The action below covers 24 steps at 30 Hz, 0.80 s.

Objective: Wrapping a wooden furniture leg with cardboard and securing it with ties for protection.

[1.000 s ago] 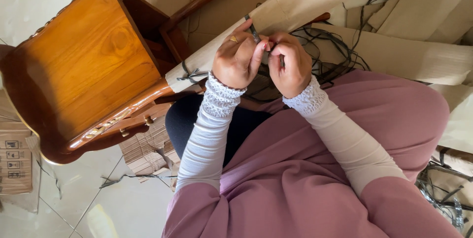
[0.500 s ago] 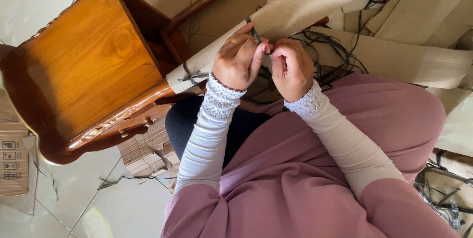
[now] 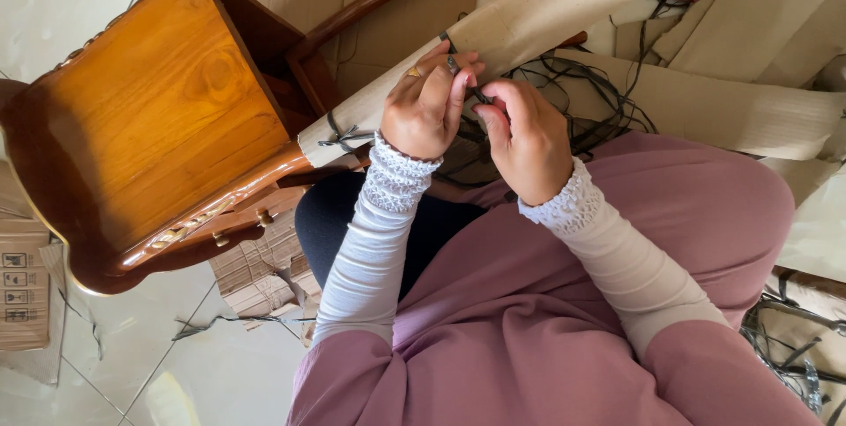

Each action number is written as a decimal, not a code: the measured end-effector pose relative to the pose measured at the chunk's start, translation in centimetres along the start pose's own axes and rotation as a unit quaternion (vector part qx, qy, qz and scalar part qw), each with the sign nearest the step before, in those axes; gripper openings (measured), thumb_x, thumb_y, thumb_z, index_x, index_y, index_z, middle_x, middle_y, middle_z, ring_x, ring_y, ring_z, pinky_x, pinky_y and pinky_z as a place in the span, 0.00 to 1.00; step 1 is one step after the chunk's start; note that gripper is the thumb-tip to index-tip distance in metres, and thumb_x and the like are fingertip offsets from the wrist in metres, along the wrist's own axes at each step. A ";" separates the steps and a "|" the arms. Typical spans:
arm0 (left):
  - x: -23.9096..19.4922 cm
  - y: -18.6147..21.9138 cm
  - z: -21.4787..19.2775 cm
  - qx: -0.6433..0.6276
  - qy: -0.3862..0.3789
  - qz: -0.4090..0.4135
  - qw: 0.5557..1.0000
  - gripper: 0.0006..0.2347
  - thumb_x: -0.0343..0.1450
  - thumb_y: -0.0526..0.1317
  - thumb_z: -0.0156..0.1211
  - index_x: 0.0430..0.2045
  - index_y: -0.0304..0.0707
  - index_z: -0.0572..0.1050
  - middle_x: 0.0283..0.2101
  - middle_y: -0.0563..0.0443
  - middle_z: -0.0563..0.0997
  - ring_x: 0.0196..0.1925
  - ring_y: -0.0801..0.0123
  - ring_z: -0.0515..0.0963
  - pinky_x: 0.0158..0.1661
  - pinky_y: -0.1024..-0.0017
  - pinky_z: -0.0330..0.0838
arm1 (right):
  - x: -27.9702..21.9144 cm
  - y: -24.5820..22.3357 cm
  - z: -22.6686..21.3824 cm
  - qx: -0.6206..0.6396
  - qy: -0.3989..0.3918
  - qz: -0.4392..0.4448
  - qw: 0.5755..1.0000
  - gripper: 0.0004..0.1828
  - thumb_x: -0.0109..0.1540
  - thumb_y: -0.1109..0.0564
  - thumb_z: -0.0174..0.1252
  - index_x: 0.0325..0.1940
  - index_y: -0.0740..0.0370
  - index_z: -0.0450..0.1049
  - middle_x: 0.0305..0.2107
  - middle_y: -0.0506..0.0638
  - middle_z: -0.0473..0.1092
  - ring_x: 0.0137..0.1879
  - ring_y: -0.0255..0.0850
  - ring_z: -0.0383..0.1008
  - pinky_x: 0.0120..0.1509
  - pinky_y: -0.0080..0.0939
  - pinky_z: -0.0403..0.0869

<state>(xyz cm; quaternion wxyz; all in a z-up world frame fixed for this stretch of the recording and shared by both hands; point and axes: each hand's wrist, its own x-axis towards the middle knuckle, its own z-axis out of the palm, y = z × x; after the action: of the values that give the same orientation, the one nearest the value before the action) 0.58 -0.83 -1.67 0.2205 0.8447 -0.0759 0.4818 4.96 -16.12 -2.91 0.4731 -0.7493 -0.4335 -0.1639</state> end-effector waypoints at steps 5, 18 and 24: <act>0.3 0.4 -0.2 0.007 0.001 -0.018 1.000 0.12 0.77 0.38 0.51 0.22 0.40 0.75 0.31 0.52 0.85 0.27 0.57 0.84 0.42 0.62 0.84 | -0.5 -0.3 -1.1 0.005 -0.047 0.022 0.999 0.06 0.71 0.59 0.57 0.46 0.66 0.73 0.29 0.56 0.70 0.35 0.59 0.77 0.36 0.50 0.76; 2.6 0.6 -2.5 -0.107 -0.127 -0.254 0.953 0.15 0.80 0.45 0.40 0.25 0.40 0.70 0.38 0.48 0.86 0.43 0.66 0.89 0.36 0.74 0.83 | 2.4 -1.8 -2.4 0.251 -0.046 -0.073 0.964 0.20 0.72 0.58 0.44 0.29 0.72 0.69 0.44 0.63 0.72 0.58 0.61 0.71 0.65 0.59 0.72; 2.4 0.2 -2.6 -0.173 -0.111 -0.257 0.945 0.12 0.78 0.32 0.45 0.22 0.43 0.68 0.35 0.51 0.86 0.46 0.64 0.87 0.42 0.70 0.83 | 2.0 -1.5 -1.6 0.385 -0.067 -0.030 0.920 0.20 0.74 0.55 0.40 0.31 0.68 0.62 0.27 0.59 0.69 0.35 0.56 0.72 0.48 0.53 0.77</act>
<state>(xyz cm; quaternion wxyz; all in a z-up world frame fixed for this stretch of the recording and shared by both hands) -0.24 0.33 1.58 0.4693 0.8326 0.0374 0.2918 5.14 -16.27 0.06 0.6895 -0.5050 -0.5164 0.0525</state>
